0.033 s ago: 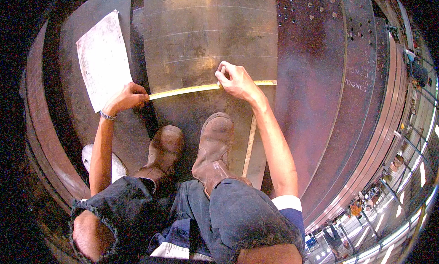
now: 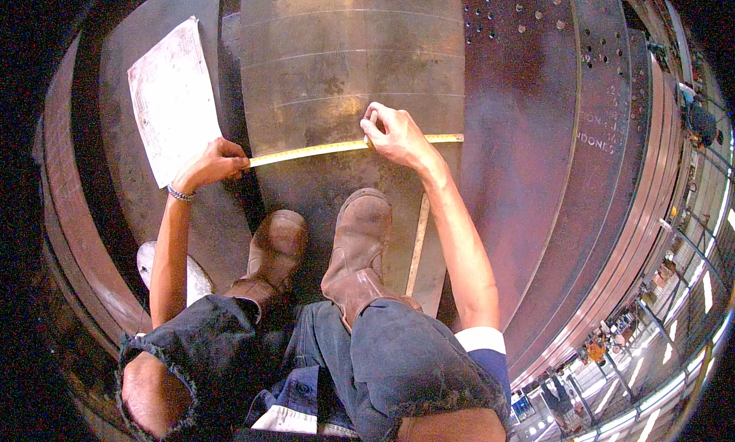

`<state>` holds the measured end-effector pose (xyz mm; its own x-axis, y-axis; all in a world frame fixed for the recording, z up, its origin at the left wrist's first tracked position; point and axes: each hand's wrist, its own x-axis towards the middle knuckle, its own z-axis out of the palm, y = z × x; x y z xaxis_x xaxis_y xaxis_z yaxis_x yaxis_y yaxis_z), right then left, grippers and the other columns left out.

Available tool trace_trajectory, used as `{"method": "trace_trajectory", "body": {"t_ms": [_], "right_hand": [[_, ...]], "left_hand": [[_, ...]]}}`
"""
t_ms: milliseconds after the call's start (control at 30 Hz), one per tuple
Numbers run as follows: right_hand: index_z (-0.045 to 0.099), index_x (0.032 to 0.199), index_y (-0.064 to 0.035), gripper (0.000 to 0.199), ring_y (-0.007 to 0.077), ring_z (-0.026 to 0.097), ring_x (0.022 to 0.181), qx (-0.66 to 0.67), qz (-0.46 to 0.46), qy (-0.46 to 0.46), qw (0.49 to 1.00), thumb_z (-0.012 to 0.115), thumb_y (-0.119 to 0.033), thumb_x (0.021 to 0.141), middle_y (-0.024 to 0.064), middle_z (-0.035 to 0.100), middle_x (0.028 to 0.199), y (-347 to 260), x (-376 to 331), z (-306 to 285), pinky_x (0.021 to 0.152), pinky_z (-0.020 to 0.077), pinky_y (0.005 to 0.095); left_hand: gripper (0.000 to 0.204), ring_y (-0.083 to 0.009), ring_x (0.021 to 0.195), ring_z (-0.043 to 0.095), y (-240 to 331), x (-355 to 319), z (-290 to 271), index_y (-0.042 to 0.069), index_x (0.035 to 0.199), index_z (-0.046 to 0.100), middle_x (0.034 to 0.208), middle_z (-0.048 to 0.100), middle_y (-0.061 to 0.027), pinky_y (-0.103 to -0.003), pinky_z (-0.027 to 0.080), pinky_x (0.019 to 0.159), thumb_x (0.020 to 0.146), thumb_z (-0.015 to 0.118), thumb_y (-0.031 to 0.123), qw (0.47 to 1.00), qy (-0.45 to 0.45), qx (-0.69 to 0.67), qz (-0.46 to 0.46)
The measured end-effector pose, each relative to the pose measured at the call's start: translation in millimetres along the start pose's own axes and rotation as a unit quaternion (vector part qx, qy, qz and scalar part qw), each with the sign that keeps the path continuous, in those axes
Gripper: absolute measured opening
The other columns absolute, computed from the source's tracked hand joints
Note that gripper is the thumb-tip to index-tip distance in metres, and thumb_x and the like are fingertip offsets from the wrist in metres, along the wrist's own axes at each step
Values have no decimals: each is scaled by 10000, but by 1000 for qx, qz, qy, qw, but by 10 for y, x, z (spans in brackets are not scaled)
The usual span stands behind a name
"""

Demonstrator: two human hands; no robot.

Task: The person measures a large metal sheet using a tape measure and marks measurements with chalk. They repeatedly measure different sections and make marks on the sheet's surface.

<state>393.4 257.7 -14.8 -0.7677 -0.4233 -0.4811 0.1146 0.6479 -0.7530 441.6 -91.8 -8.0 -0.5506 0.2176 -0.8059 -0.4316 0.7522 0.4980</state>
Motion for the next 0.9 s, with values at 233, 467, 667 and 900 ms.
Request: {"method": "trace_trajectory", "body": {"t_ms": [233, 467, 667, 900], "right_hand": [[579, 872, -1, 186, 218, 657, 651, 1, -7, 0, 1000, 564, -181, 916, 123, 662, 703, 9, 69, -24, 604, 490, 353], [551, 898, 1, 168, 352, 644, 691, -43, -37, 24, 998, 567, -167, 906, 201, 629, 724, 48, 77, 45, 610, 479, 419], [527, 902, 0, 164, 404, 616, 705, -63, -59, 26, 996, 570, -158, 899, 222, 609, 726, 45, 93, 92, 602, 460, 452], [520, 923, -16, 129, 411, 614, 700, -82, -180, 185, 963, 580, -129, 909, 205, 608, 728, -70, 96, 198, 609, 483, 423]], "left_hand": [[276, -143, 601, 591, 7, 32, -31, -12, 837, 705, 656, 652, -73, -316, 484, 580, 848, 617, 249, 1000, 2, -16, 8], [285, -139, 597, 594, 20, 48, -33, -7, 839, 708, 660, 657, -80, -316, 476, 569, 850, 614, 262, 1000, 1, -8, 7], [278, -132, 594, 592, 15, 24, -45, 5, 841, 709, 653, 652, -74, -311, 475, 566, 852, 615, 266, 1000, 3, -1, 3], [274, -130, 596, 594, -4, 54, -32, 10, 853, 708, 659, 651, -69, -302, 475, 557, 858, 611, 266, 1000, -1, -5, -11]]}}
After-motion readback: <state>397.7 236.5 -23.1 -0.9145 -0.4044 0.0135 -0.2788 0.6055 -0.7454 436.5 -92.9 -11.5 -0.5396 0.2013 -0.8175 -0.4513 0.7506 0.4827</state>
